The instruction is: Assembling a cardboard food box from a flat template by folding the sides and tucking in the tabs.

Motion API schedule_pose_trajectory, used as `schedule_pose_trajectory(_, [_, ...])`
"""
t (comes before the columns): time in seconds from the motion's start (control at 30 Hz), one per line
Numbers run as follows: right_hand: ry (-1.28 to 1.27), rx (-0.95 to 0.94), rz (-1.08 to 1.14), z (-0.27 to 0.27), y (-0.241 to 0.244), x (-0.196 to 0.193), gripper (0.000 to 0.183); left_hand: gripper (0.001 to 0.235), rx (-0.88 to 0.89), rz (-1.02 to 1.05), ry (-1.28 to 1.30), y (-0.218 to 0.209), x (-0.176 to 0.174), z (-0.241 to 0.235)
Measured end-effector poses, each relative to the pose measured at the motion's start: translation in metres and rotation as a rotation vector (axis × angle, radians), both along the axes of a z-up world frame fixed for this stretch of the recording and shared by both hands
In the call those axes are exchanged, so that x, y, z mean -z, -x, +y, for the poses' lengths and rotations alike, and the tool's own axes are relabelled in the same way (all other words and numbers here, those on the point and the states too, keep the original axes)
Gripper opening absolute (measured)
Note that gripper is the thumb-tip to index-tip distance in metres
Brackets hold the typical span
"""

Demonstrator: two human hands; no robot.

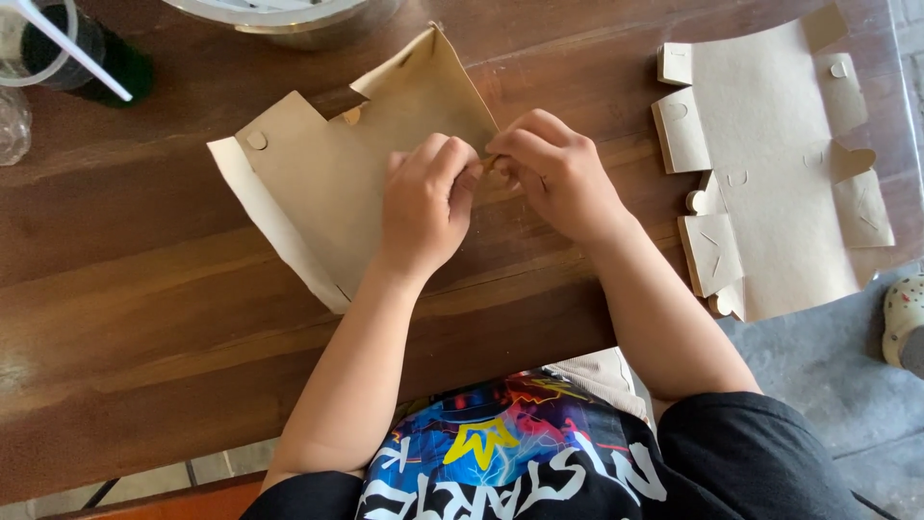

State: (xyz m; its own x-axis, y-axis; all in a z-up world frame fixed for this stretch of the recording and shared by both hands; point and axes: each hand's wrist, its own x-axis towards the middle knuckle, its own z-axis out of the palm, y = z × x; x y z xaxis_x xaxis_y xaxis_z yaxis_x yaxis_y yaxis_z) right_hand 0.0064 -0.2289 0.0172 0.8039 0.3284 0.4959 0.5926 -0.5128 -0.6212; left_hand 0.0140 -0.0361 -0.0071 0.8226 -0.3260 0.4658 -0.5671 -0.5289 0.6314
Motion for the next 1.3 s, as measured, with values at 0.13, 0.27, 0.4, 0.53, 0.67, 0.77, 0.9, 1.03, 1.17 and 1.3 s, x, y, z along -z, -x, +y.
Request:
schedule_pose_trajectory(0.13, [0.119, 0.012, -0.037, -0.008, 0.002, 0.004, 0.011, 0.01, 0.026, 0.014, -0.044, 0.001, 0.009, 0.0])
schedule_pose_trajectory(0.27, [0.24, 0.01, -0.04, -0.012, 0.012, -0.006, 0.012, 0.031, 0.07, 0.033, -0.149, 0.007, 0.012, 0.0])
schedule_pose_trajectory(0.4, [0.239, -0.065, 0.011, -0.011, 0.024, -0.036, 0.012, 0.016, 0.111, -0.07, -0.244, 0.01, 0.019, -0.002])
schedule_pose_trajectory(0.53, [-0.053, 0.028, 0.057, -0.038, 0.014, -0.024, 0.014, 0.012, 0.272, -0.071, -0.321, 0.024, 0.004, 0.0])
schedule_pose_trajectory(0.67, [-0.079, 0.272, 0.177, -0.065, 0.0, -0.005, 0.012, 0.013, 0.518, 0.166, -0.469, 0.035, -0.028, -0.004])
schedule_pose_trajectory(0.77, [-0.151, 0.215, 0.327, -0.053, 0.008, -0.021, 0.013, 0.018, 0.548, 0.2, -0.576, 0.045, -0.031, 0.005])
schedule_pose_trajectory(0.9, [-0.196, -0.05, 0.688, -0.044, 0.005, -0.02, 0.036, 0.022, 0.512, 0.068, -0.691, 0.064, -0.033, 0.044])
schedule_pose_trajectory(1.03, [0.022, -0.153, 0.653, -0.02, 0.01, -0.036, 0.042, 0.04, 0.456, 0.126, -0.719, 0.071, -0.054, 0.076])
schedule_pose_trajectory(1.17, [0.299, -0.152, 0.497, -0.008, 0.011, -0.035, 0.036, 0.033, 0.241, -0.126, -0.651, 0.067, -0.021, 0.108])
schedule_pose_trajectory(1.3, [0.369, -0.126, 0.505, -0.019, 0.007, -0.006, 0.021, 0.013, 0.223, -0.039, -0.471, 0.069, -0.015, 0.116])
